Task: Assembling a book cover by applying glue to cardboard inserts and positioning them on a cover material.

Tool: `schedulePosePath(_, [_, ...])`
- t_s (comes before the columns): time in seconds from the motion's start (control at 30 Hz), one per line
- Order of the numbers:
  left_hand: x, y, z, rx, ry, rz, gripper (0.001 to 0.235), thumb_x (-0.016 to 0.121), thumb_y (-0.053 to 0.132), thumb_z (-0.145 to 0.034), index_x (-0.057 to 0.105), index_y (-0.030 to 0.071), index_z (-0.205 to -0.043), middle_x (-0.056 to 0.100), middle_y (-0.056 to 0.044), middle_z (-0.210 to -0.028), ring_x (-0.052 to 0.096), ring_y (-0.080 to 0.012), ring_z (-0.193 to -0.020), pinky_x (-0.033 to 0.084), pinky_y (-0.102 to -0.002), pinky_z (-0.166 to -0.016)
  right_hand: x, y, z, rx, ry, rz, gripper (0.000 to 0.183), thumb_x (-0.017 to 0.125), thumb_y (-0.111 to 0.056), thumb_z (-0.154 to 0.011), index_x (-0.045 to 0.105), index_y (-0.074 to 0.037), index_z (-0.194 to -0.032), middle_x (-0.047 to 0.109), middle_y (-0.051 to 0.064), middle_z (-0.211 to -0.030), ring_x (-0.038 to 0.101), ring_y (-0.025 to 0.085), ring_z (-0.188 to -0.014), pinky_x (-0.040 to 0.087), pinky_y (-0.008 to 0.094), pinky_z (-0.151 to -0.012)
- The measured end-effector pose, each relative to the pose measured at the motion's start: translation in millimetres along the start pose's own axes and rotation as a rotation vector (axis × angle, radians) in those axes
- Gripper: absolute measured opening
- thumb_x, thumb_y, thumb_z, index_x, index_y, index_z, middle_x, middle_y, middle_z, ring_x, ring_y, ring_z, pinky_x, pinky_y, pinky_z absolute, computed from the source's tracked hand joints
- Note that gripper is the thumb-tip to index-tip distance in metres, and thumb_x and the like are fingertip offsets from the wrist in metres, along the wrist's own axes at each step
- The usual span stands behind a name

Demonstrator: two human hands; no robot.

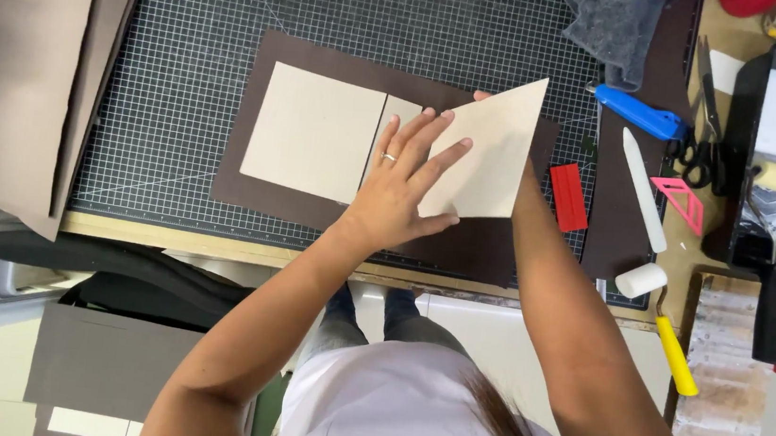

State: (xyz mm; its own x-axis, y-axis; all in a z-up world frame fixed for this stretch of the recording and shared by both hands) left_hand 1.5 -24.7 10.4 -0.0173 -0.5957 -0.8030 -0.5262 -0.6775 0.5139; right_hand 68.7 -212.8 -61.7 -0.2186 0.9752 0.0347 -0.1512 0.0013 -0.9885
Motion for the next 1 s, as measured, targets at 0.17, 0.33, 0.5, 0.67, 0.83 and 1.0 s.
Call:
schedulePosePath(0.17, [4.5,-3.1,2.0,-0.095,0.012,0.081,0.108,0.097,0.046,-0.071,0.036,0.027,-0.158,0.028,-0.008,-0.162,0.026,-0.0331,-0.153,0.015,-0.061,-0.127,-11.4,9.2,10.4,0.010,0.016,-0.060,0.038,0.057,-0.008,-0.106,0.059,-0.016,-0.143,0.061,0.013,-0.143,0.055,0.032,-0.135,0.047,0.045,-0.113])
schedulePosePath(0.33, [12.6,-4.9,18.9,-0.234,0.056,0.093,0.118,0.093,0.056,-0.070,0.027,0.022,-0.161,0.029,-0.010,-0.157,0.033,-0.0325,-0.144,0.026,-0.061,-0.122,-49.0,59.2,30.3,0.013,0.029,-0.112,0.036,0.057,-0.010,-0.106,0.060,-0.016,-0.142,0.062,0.013,-0.142,0.056,0.032,-0.134,0.047,0.044,-0.113])
schedulePosePath(0.5, [24.9,-15.4,37.8,-0.520,-0.176,0.319,0.149,0.097,0.059,-0.057,0.003,0.018,-0.166,0.026,-0.020,-0.162,0.037,-0.0460,-0.147,0.031,-0.064,-0.122,-57.4,66.9,45.6,0.020,0.031,-0.158,0.035,0.057,-0.011,-0.107,0.061,-0.015,-0.141,0.063,0.012,-0.141,0.056,0.031,-0.134,0.047,0.044,-0.113])
schedulePosePath(0.67, [28.1,-20.4,41.6,-0.546,-0.248,0.357,0.153,0.096,0.062,-0.056,0.001,0.014,-0.166,0.038,-0.021,-0.159,0.041,-0.0423,-0.147,0.031,-0.056,-0.125,-60.1,64.3,59.7,0.032,0.041,-0.206,0.034,0.057,-0.013,-0.107,0.061,-0.015,-0.140,0.063,0.012,-0.140,0.057,0.031,-0.133,0.047,0.044,-0.113])
schedulePosePath(0.83, [25.2,-17.3,36.7,-0.559,-0.461,0.265,0.160,0.093,0.070,-0.054,-0.008,0.014,-0.165,0.040,-0.016,-0.161,0.034,-0.0358,-0.152,0.027,-0.049,-0.127,-57.9,63.9,69.2,0.039,0.053,-0.254,0.033,0.057,-0.014,-0.107,0.062,-0.015,-0.139,0.064,0.012,-0.139,0.057,0.030,-0.132,0.047,0.043,-0.113])
schedulePosePath(1.0, [20.7,-10.7,33.3,-0.531,-0.487,0.242,0.163,0.092,0.072,-0.052,-0.012,0.017,-0.165,0.041,-0.014,-0.162,0.030,-0.0333,-0.154,0.022,-0.049,-0.129,-56.8,55.1,78.2,0.042,0.067,-0.302,0.032,0.057,-0.016,-0.107,0.063,-0.015,-0.138,0.064,0.012,-0.138,0.058,0.030,-0.131,0.047,0.043,-0.113])
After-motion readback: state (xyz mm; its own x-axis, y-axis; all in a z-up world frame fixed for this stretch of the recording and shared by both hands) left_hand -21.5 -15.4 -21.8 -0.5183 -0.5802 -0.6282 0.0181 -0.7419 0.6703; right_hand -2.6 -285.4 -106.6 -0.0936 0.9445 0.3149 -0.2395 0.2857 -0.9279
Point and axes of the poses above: each hand's wrist, its own z-axis away from the middle knuckle, its own x-axis out of the palm, y = z × x, the point moved 4 cm from there along -z, towards the middle knuckle
